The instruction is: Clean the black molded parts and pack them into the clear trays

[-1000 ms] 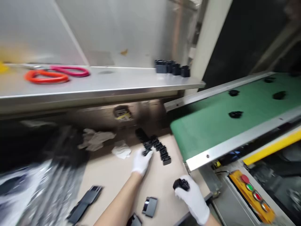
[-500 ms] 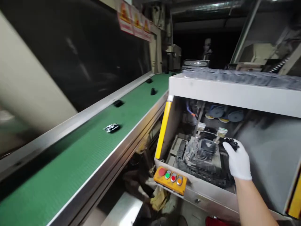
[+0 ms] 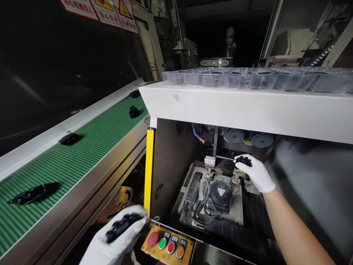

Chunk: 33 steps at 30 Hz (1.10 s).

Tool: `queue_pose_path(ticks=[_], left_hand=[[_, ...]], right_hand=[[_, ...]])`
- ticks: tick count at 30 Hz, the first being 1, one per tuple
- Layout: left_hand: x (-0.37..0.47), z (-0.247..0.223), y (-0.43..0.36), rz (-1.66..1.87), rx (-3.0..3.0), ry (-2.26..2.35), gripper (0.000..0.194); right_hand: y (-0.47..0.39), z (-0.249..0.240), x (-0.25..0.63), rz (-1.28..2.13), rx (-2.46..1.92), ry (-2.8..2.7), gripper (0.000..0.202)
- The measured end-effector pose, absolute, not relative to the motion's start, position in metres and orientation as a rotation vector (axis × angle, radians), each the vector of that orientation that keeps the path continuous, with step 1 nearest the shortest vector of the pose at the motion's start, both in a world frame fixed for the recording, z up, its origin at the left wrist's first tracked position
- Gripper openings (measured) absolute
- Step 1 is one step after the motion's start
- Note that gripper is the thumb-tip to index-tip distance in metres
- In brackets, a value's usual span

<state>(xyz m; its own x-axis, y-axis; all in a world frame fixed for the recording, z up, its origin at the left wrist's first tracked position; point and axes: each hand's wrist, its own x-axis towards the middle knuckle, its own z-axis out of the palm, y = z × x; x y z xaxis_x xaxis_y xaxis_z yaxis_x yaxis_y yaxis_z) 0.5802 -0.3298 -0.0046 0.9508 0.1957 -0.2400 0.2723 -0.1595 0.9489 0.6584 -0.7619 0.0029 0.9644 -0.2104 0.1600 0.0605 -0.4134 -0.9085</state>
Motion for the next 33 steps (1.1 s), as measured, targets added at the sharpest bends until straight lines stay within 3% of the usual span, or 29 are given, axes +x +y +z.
queue_pose_path(ticks=[6,14,23,33], left_hand=[[0.668,0.034,-0.426,-0.147,1.700,-0.142,0.037],[0.758,0.011,-0.521,-0.392,1.373,-0.461,0.031],[0.791,-0.002,-0.535,-0.801,1.295,-0.651,0.032],[0.785,-0.015,-0.542,-0.797,1.096,-0.620,0.030]], right_hand=[[-0.754,0.006,0.671,-0.187,-1.871,-0.020,0.024],[-0.757,-0.006,0.667,-0.221,-1.915,-0.057,0.007],[-0.758,-0.008,0.665,-0.148,-1.860,0.000,0.013],[-0.767,-0.014,0.670,-0.184,-1.954,-0.019,0.013]])
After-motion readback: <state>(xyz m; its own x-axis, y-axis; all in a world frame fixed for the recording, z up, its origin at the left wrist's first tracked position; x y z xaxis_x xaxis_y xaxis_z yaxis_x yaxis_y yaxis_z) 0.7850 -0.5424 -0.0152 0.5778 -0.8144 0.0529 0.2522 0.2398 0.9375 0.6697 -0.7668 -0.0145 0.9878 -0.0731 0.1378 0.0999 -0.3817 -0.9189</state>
